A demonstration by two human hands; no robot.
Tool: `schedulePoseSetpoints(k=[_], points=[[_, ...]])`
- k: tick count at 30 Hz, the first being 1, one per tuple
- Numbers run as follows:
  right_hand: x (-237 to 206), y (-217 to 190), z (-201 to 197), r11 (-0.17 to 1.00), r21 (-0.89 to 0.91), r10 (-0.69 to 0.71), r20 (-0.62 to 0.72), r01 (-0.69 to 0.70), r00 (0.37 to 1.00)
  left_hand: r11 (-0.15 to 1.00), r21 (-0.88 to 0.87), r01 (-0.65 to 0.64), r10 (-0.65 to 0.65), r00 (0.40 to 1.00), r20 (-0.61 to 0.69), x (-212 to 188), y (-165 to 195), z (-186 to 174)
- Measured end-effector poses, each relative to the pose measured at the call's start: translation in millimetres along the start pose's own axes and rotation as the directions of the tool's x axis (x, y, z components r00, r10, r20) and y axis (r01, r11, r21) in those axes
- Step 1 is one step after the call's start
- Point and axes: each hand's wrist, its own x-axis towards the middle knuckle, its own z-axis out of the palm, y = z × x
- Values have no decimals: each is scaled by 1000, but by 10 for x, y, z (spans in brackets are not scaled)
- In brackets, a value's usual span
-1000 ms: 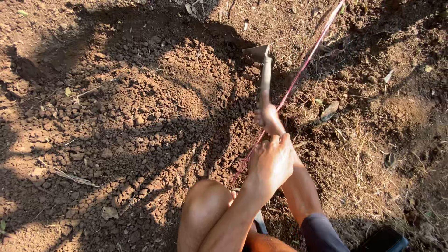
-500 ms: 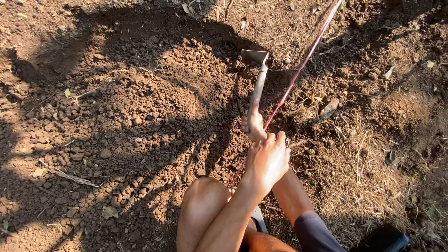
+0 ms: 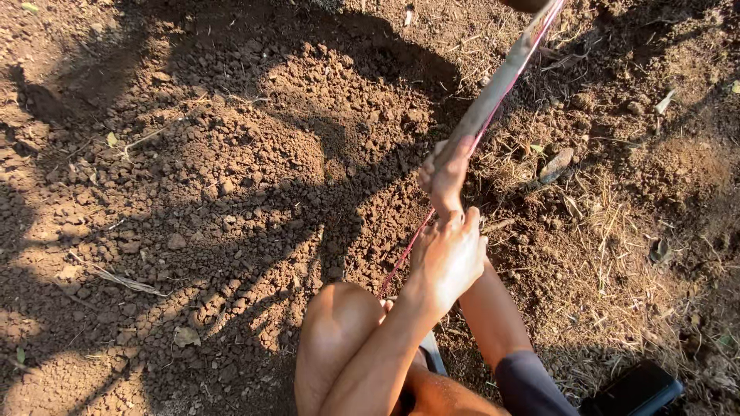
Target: The person uses a hoe to dig a narrow trench along a red guide string laid on the ground. They repeatedly strike and scrape the soil, gradually deepening the trench while keeping the string in place.
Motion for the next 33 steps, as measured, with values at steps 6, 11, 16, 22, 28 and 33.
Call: schedulePoseSetpoints(k=[6,11,16,22,28,33], points=[[126,98,124,925,-197,336,23,-326,941,998,55,18,-18,1000,1,-43,-23,-59],[-31,166,-25,960,-172,226,9,-221,974,988,-101,121,-116,992,52,-76,-49,-155],[-150,220,-21,965,-219,152,2,-148,988,997,46,56,-58,997,47,-73,-30,-40],[-432,387,-56,841,-535,131,67,-76,989,1000,-16,19,-18,997,69,12,13,115],[-791,544,-392,760,-647,-32,52,58,998,993,117,20,-46,974,222,50,23,106],[-976,590,-561,739,-668,-76,48,88,996,949,313,34,43,971,-237,-51,-33,88]])
